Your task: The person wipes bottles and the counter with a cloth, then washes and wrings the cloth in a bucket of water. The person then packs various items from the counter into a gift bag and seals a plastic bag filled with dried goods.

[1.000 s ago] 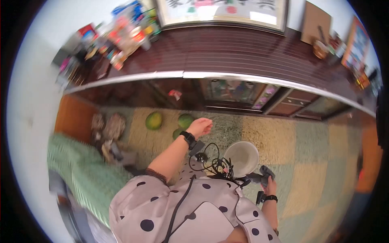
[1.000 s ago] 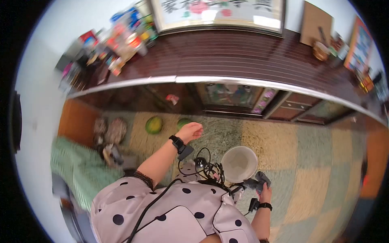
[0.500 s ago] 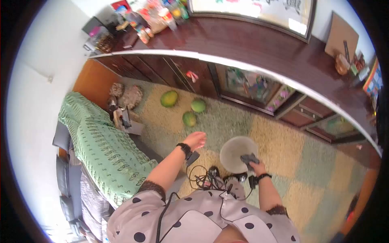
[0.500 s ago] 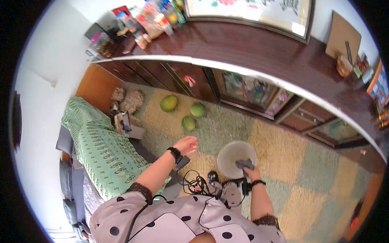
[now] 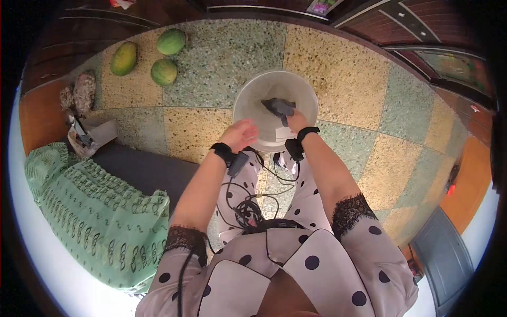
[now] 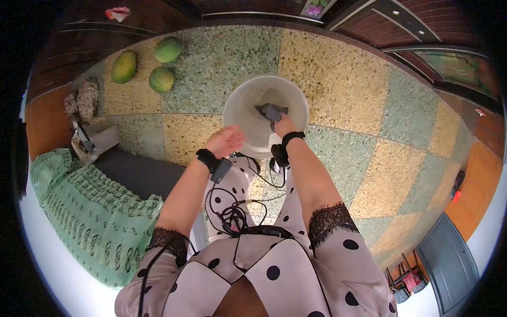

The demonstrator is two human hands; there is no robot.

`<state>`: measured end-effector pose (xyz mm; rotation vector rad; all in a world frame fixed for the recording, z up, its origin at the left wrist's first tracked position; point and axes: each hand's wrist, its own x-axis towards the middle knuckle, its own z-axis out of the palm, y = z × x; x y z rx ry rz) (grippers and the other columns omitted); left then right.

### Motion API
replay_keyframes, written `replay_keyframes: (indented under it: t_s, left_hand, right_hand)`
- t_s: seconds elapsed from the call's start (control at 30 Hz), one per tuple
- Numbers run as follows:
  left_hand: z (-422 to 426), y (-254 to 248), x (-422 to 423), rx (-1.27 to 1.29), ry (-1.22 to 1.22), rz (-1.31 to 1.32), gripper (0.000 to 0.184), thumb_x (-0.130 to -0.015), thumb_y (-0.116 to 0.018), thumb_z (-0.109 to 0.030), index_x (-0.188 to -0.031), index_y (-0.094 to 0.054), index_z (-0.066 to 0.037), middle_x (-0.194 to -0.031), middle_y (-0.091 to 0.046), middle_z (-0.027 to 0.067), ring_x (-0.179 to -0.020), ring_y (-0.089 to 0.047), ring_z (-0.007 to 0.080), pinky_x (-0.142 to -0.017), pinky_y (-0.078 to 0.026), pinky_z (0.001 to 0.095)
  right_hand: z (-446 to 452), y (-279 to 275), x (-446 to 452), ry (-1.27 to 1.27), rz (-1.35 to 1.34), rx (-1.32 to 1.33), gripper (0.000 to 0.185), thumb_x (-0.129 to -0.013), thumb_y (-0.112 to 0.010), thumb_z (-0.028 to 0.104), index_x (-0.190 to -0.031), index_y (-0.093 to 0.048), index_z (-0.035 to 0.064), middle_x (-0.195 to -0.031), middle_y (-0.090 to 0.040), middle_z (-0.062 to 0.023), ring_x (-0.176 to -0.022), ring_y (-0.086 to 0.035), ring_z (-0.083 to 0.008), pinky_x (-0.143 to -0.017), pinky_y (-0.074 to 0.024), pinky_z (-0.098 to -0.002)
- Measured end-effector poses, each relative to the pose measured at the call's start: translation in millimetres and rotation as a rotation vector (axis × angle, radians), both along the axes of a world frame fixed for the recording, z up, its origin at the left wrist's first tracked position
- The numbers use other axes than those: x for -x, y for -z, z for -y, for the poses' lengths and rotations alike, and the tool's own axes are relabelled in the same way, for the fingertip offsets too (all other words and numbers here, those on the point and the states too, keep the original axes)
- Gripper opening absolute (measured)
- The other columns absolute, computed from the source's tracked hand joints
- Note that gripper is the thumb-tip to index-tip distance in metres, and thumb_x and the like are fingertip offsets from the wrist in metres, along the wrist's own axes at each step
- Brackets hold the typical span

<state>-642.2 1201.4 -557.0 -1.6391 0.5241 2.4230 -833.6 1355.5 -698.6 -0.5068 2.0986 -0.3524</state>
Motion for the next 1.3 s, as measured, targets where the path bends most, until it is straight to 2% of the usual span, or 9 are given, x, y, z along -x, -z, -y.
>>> replay_keyframes:
  t_s: [0.3, 0.4, 0.47, 0.6, 0.67, 0.83, 0.93, 1.1, 1.3]
  left_hand:
    - [85.7, -3.1, 24.1, 0.678, -0.004, -0.226, 0.041, -0.095, -0.055, -0.026, -0.13, -0.046, -0.006, -0.121, -0.058, 0.0108, -0.111, -0.056, 0.0184, -0.095, -0.045, 0.0363]
    - [56.4, 26.3, 53.0, 0.413, -0.066, -0.482, 0.045, -0.095, -0.055, -0.03, -0.132, -0.044, -0.007, -0.124, -0.056, 0.013, -0.113, -0.055, 0.0217, -0.097, -0.044, 0.0394]
    - [29.0, 67.9, 61.1, 0.117, -0.073, -0.321, 0.048, -0.094, -0.055, -0.032, -0.134, -0.042, -0.008, -0.125, -0.054, 0.0168, -0.116, -0.053, 0.0281, -0.1, -0.042, 0.0443]
    - [12.1, 129.1, 56.2, -0.104, -0.259, -0.129, 0.054, -0.092, -0.058, -0.035, -0.136, -0.039, -0.009, -0.13, -0.046, 0.0207, -0.121, -0.046, 0.0351, -0.102, -0.039, 0.0505]
    - [6.2, 147.8, 48.2, -0.163, -0.333, -0.053, 0.061, -0.087, -0.063, -0.038, -0.137, -0.038, -0.011, -0.132, -0.04, 0.0213, -0.125, -0.04, 0.0378, -0.102, -0.037, 0.0556]
    - [4.7, 152.4, 50.0, -0.13, -0.321, 0.033, 0.073, -0.083, -0.067, -0.038, -0.141, -0.031, -0.014, -0.136, -0.03, 0.0211, -0.127, -0.034, 0.038, -0.102, -0.034, 0.0591]
    - [6.3, 165.0, 48.3, -0.142, -0.284, 0.078, 0.078, -0.082, -0.068, -0.038, -0.143, -0.026, -0.014, -0.138, -0.026, 0.0216, -0.128, -0.032, 0.0383, -0.1, -0.034, 0.0611]
    - [0.2, 199.9, 55.5, -0.211, -0.197, 0.232, 0.074, -0.087, -0.061, -0.042, -0.144, -0.023, -0.015, -0.143, -0.019, 0.0213, -0.127, -0.031, 0.0427, -0.09, -0.04, 0.0654]
    - [15.3, 206.2, 70.9, 0.029, -0.161, -0.108, 0.057, -0.092, -0.05, -0.052, -0.126, -0.049, -0.006, -0.115, -0.064, 0.0126, -0.103, -0.063, 0.0285, -0.086, -0.052, 0.044]
  right_hand:
    - [53.5, 78.0, 4.8, 0.02, -0.111, -0.139, 0.059, -0.082, -0.053, 0.019, -0.14, -0.044, 0.0181, -0.146, -0.029, -0.0242, -0.135, -0.027, -0.042, -0.109, -0.0253, -0.0542]
    - [47.5, 138.3, -20.9, -0.083, -0.18, -0.168, 0.057, -0.086, -0.047, 0.025, -0.143, -0.039, 0.023, -0.153, -0.012, -0.0217, -0.141, -0.019, -0.0387, -0.108, -0.0233, -0.0594]
    - [35.7, 154.6, -42.9, -0.579, 0.122, -0.194, 0.054, -0.09, -0.042, 0.026, -0.144, -0.039, 0.0237, -0.155, -0.013, -0.0147, -0.14, -0.02, -0.0387, -0.108, -0.0251, -0.0579]
    - [38.2, 158.9, -21.2, -0.553, -0.081, -0.421, 0.052, -0.087, -0.047, 0.023, -0.139, -0.044, 0.0258, -0.153, -0.019, -0.0183, -0.137, -0.027, -0.0417, -0.106, -0.0295, -0.0576]
    - [34.4, 205.4, -31.2, -0.375, -0.314, -0.444, 0.048, -0.093, -0.039, 0.024, -0.14, -0.043, 0.0234, -0.155, -0.019, 0.0004, -0.136, -0.027, -0.0404, -0.107, -0.0278, -0.0548]
    - [43.5, 142.9, -17.5, -0.754, -0.085, -0.341, 0.041, -0.091, -0.044, 0.022, -0.13, -0.055, 0.0203, -0.153, -0.023, -0.0032, -0.136, -0.027, -0.0377, -0.105, -0.0309, -0.0552]
    - [40.4, 163.3, -9.5, -0.47, -0.267, -0.345, 0.039, -0.085, -0.052, 0.023, -0.123, -0.06, 0.0162, -0.145, -0.039, -0.0118, -0.13, -0.04, -0.0332, -0.102, -0.0374, -0.0492]
    - [55.5, 135.3, 2.0, 0.352, 0.18, 0.139, 0.047, -0.072, -0.068, 0.027, -0.112, -0.063, 0.0032, -0.111, -0.063, -0.0187, -0.1, -0.062, -0.0286, -0.085, -0.0494, -0.0365]
    - [64.0, 4.9, 7.9, 0.665, 0.729, 0.623, 0.036, -0.081, -0.063, 0.018, -0.113, -0.061, 0.0018, -0.1, -0.065, -0.0081, -0.092, -0.062, -0.0177, -0.078, -0.0509, -0.0327]
